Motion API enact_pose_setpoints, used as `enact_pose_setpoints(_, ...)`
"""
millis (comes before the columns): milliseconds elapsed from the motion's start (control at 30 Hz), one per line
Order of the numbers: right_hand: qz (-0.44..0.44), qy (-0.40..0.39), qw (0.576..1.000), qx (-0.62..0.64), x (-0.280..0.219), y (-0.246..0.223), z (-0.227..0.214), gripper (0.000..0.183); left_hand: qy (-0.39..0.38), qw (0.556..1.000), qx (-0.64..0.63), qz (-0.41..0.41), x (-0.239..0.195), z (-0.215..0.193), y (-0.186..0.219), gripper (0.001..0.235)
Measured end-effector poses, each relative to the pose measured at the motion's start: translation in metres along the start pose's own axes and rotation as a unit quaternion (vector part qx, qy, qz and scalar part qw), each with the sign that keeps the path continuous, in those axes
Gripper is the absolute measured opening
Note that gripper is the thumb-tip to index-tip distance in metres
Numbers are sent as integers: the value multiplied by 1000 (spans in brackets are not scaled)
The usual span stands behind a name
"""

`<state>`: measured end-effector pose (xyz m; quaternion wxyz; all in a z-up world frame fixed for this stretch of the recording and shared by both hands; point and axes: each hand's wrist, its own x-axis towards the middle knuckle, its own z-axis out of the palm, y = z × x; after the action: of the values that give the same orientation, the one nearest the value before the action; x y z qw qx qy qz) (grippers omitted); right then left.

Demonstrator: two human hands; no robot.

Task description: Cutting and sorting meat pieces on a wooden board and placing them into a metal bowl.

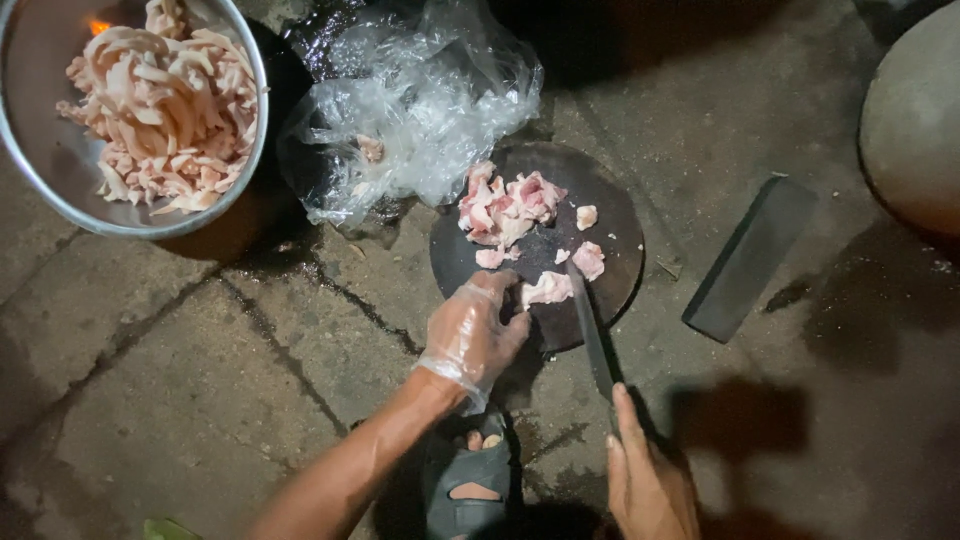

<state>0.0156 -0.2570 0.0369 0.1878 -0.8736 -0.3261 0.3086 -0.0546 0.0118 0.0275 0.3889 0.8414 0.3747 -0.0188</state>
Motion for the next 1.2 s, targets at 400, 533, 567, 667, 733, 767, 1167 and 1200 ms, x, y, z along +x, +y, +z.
enact_pose_setpoints(400,-7,-36,999,-34,-1,-5,15,73,133,967,122,181,18,35,-8,37)
enact_pose_setpoints(533,36,-80,993,-80,4,-8,13,76,102,976,109,161,17,38,-12,42)
enact_pose_setpoints(567,23,-86,993,-74,5,-9,12,76,85,978,107,155,18,40,-13,40)
enact_pose_setpoints(667,54,-123,988,-77,13,-10,11,74,29,986,108,121,22,36,-8,39)
enact_pose_setpoints(733,34,-119,990,-61,17,-6,10,75,31,987,102,121,25,35,-6,34)
enact_pose_setpoints(767,15,-114,992,-44,19,-5,9,76,33,987,96,123,27,34,-5,30)
enact_pose_setpoints(1167,-86,15,996,7,71,-28,14,72,38,983,101,149,32,32,-7,21)
enact_pose_setpoints(1200,-87,13,996,6,68,-29,13,72,38,983,100,148,30,35,-11,21)
